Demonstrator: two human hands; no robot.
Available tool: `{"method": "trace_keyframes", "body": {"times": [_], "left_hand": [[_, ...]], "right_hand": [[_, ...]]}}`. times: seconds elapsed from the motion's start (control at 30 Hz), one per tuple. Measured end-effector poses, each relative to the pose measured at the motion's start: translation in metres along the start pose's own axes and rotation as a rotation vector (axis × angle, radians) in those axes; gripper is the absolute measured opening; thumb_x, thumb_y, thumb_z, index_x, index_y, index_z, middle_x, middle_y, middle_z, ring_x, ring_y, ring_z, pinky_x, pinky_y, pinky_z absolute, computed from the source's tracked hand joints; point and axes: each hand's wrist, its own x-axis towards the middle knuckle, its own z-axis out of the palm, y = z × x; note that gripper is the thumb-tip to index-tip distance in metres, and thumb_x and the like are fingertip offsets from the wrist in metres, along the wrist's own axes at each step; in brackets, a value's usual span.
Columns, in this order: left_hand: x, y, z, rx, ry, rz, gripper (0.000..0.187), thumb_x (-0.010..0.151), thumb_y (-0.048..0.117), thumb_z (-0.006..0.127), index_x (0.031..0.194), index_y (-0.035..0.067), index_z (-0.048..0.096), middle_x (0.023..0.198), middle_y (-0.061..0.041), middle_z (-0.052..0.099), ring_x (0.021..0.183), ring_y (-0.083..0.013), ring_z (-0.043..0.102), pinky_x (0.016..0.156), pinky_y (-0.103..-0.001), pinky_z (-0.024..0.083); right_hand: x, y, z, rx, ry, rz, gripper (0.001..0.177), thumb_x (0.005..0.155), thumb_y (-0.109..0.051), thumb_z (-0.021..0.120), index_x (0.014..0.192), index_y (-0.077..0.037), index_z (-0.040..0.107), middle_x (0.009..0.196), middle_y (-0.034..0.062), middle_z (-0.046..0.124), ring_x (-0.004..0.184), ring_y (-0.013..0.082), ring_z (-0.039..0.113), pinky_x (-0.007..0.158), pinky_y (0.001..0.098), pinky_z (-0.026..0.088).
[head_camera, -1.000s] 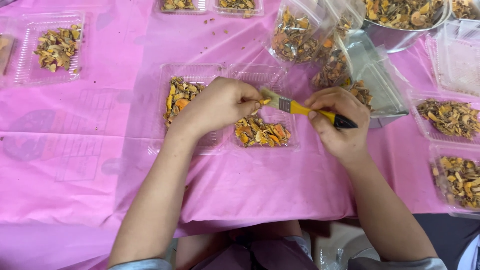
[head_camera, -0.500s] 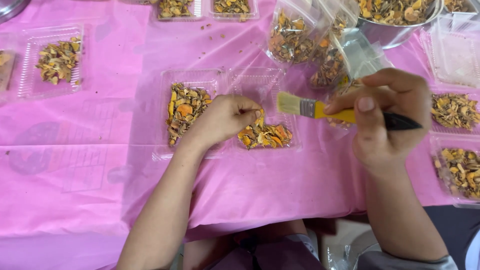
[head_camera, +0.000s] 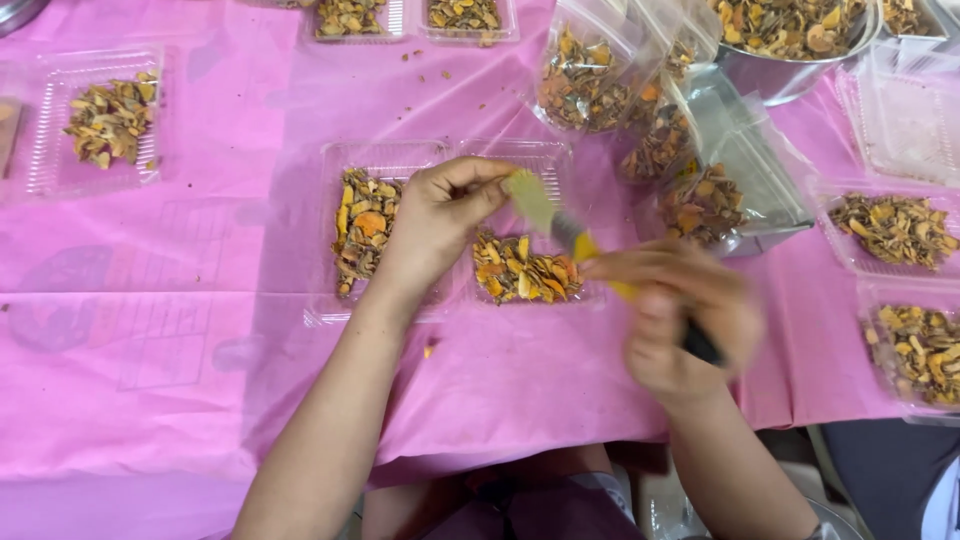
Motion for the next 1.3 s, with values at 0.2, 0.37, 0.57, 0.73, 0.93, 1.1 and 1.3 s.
{"method": "trace_keyframes", "body": {"times": [0.2, 0.37, 0.57, 0.73, 0.93, 1.1, 1.3], "left_hand": [[-0.003, 0.013, -0.002, 0.068, 0.052, -0.006, 0.015, 0.094, 0.013, 0.070, 0.108, 0.011, 0.076, 0.103, -0.004, 0.079, 0.096, -0.0141, 0.074, 0.094, -0.029, 0.061], [0.000, 0.005, -0.005, 0.005, 0.019, 0.109, 0.019, 0.096, 0.007, 0.069, 0.114, 0.010, 0.074, 0.109, -0.004, 0.077, 0.101, -0.0135, 0.073, 0.093, -0.026, 0.060], [-0.002, 0.005, -0.006, 0.078, 0.036, 0.168, 0.020, 0.096, 0.006, 0.068, 0.115, 0.010, 0.073, 0.110, -0.005, 0.076, 0.103, -0.0143, 0.072, 0.093, -0.027, 0.059], [-0.002, 0.020, -0.011, -0.018, 0.025, 0.152, 0.016, 0.096, 0.015, 0.072, 0.112, 0.014, 0.075, 0.109, -0.003, 0.077, 0.105, -0.0123, 0.072, 0.097, -0.025, 0.059], [-0.004, 0.015, -0.006, -0.011, 0.001, 0.249, 0.023, 0.096, 0.005, 0.071, 0.118, 0.011, 0.072, 0.114, -0.007, 0.076, 0.106, -0.0165, 0.072, 0.096, -0.028, 0.061], [0.006, 0.039, -0.005, 0.412, 0.016, 0.365, 0.014, 0.097, 0.012, 0.071, 0.111, 0.012, 0.074, 0.104, -0.006, 0.078, 0.094, -0.0157, 0.075, 0.085, -0.027, 0.062], [0.093, -0.037, 0.008, 0.978, -0.081, 0.012, 0.023, 0.087, 0.001, 0.062, 0.072, 0.012, 0.076, 0.068, 0.000, 0.075, 0.066, -0.0194, 0.072, 0.090, -0.053, 0.056]], "right_hand": [[0.004, 0.006, -0.002, 0.080, 0.247, -0.037, 0.065, 0.108, -0.043, 0.043, 0.070, 0.008, 0.056, 0.072, 0.0245, 0.067, 0.046, 0.0236, 0.060, 0.045, 0.0331, 0.038], [0.003, 0.005, 0.006, 0.117, -0.024, -0.013, 0.041, 0.109, -0.026, 0.045, 0.092, 0.005, 0.064, 0.080, 0.0155, 0.074, 0.065, 0.0243, 0.074, 0.058, 0.0323, 0.055], [0.006, 0.007, 0.000, 0.179, 0.079, -0.062, 0.046, 0.110, -0.037, 0.046, 0.095, 0.003, 0.064, 0.086, 0.0210, 0.073, 0.068, 0.0265, 0.075, 0.057, 0.0333, 0.056], [0.008, 0.017, -0.006, 0.117, -0.060, -0.011, 0.025, 0.108, -0.017, 0.050, 0.098, 0.005, 0.057, 0.082, 0.0162, 0.074, 0.070, 0.0256, 0.075, 0.065, 0.0329, 0.054], [0.011, 0.019, -0.005, 0.170, -0.182, -0.064, 0.048, 0.108, -0.033, 0.044, 0.104, 0.005, 0.073, 0.082, 0.0137, 0.073, 0.054, 0.0175, 0.058, 0.054, 0.0324, 0.042], [0.008, 0.056, -0.011, 0.214, 0.020, 0.040, 0.030, 0.113, -0.026, 0.047, 0.106, 0.003, 0.051, 0.090, 0.0190, 0.073, 0.068, 0.0221, 0.072, 0.056, 0.0290, 0.050], [-0.011, 0.067, -0.008, 0.096, 0.070, 0.081, 0.021, 0.113, -0.020, 0.048, 0.111, 0.001, 0.048, 0.097, 0.0196, 0.074, 0.081, 0.0266, 0.076, 0.062, 0.0279, 0.053]]}}
